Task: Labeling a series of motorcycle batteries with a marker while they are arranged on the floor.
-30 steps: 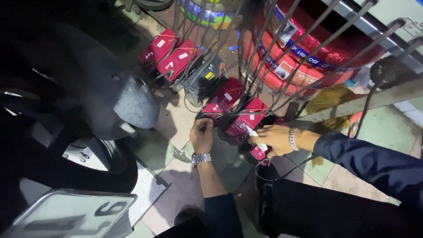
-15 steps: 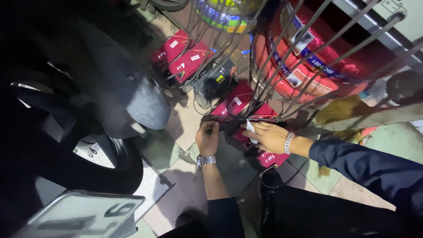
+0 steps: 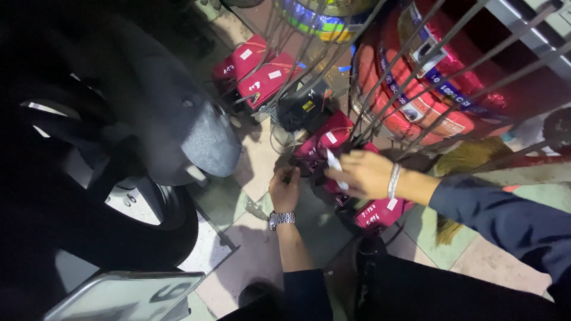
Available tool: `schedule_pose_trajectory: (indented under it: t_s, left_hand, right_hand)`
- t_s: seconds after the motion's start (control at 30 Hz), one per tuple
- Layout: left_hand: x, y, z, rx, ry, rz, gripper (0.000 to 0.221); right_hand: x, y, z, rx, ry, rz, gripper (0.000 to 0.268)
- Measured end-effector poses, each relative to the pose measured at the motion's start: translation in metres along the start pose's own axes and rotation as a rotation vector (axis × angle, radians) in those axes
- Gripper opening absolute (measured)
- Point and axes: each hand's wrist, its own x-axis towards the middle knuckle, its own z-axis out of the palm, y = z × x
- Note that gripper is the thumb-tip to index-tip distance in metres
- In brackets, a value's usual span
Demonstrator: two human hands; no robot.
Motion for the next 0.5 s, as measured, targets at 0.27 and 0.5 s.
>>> schedule_pose_trajectory:
  t_s: [0.27, 0.5]
  left_hand:
    - [0.007, -0.033, -0.003, 0.019, 0.110, 0.130, 0.015]
    - [-0.018, -0.018, -0.024, -0.104, 0.142, -0.005, 0.006]
  right_hand:
    - [0.191, 0.132, -0.118, -0.974, 0.138, 0.165, 0.019]
    - [0.211, 0.177, -0.028, -0.917, -0.087, 0.347, 0.024]
